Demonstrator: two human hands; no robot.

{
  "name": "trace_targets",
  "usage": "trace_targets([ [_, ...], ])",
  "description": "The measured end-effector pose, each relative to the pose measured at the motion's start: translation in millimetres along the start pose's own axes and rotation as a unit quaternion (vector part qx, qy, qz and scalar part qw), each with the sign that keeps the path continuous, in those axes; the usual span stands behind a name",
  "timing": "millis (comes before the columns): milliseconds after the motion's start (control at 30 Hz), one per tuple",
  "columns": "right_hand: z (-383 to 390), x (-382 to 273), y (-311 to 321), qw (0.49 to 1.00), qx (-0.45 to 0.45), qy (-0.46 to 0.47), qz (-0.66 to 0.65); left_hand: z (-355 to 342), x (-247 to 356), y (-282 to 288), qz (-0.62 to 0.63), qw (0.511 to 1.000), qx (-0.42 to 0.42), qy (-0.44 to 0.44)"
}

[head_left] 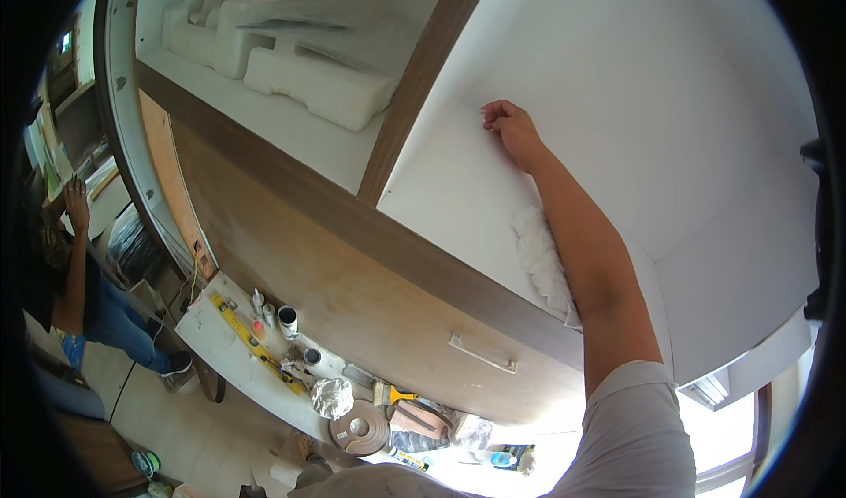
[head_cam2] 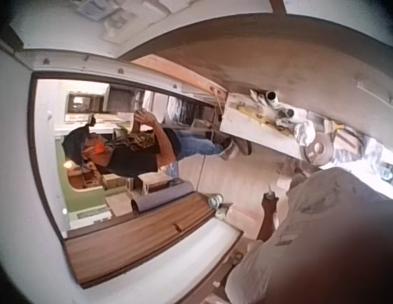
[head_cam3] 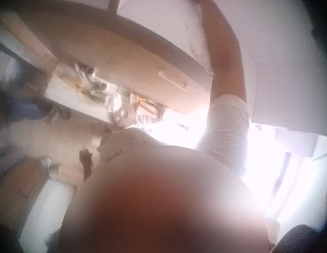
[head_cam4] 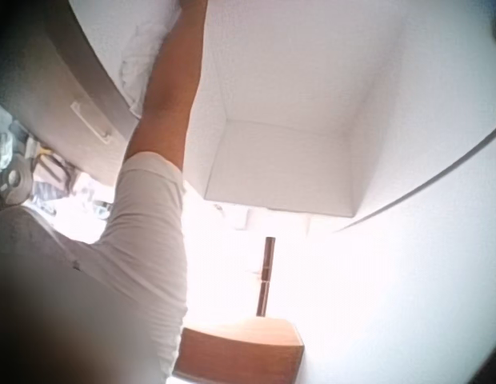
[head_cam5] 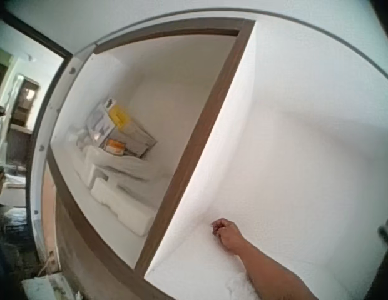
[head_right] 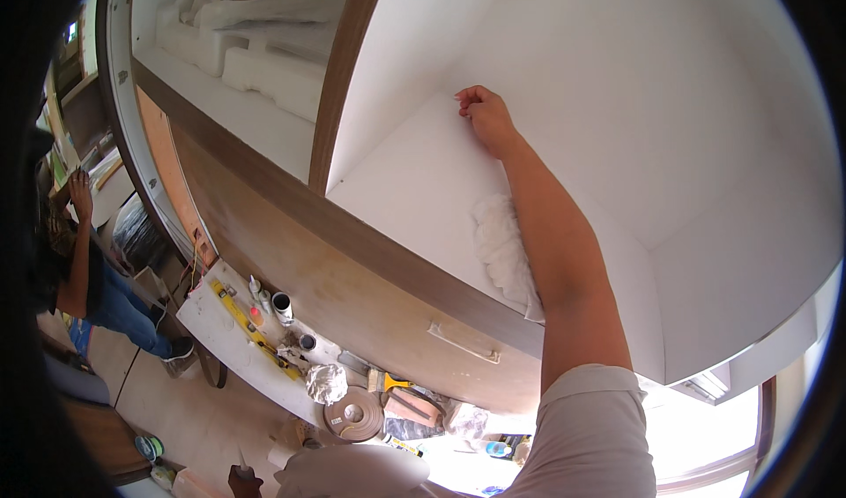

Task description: The person wipes a wooden cabinet edge with a cloth, then uses a caulking gun to apply sealant along the cabinet's interior edge. The person smooths the applied caulk with a finger. Another person is visible in the background working on a nearby surface.

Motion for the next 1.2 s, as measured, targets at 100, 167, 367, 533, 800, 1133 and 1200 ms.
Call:
trace_targets([
  [100,4,-14,-4,0.99,-0.015,0.035,0.139,5,13,13,0.019,0.997,0.056,-0.054],
  [167,7,-28,-10,0.977,-0.036,0.048,0.206,4,-7,8,0.188,0.979,-0.008,0.082],
  [367,25,-77,-44,0.958,-0.122,0.095,0.241,22,10,32,0.147,0.988,0.034,0.027],
  [533,42,-96,-59,0.949,-0.128,0.109,0.268,28,9,27,0.168,0.985,0.031,0.015],
  [800,47,-98,-67,0.939,-0.128,0.119,0.296,20,13,11,0.016,0.996,0.053,-0.073],
  [1133,50,-101,-72,0.941,-0.119,0.135,0.287,22,-9,10,0.179,0.982,0.054,-0.02],
  [1200,52,-102,-73,0.938,-0.116,0.137,0.296,24,0,8,0.028,0.993,0.074,-0.084],
])
Point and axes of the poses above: each hand's wrist, its own z-axis away from the middle knuckle, its own y-axis out of the back of the hand, x = y × z, the point moved 9 cm from there along -z, towards the middle knuckle, and after that the axes turned 12 degrees about y, right-handed, at the moved point
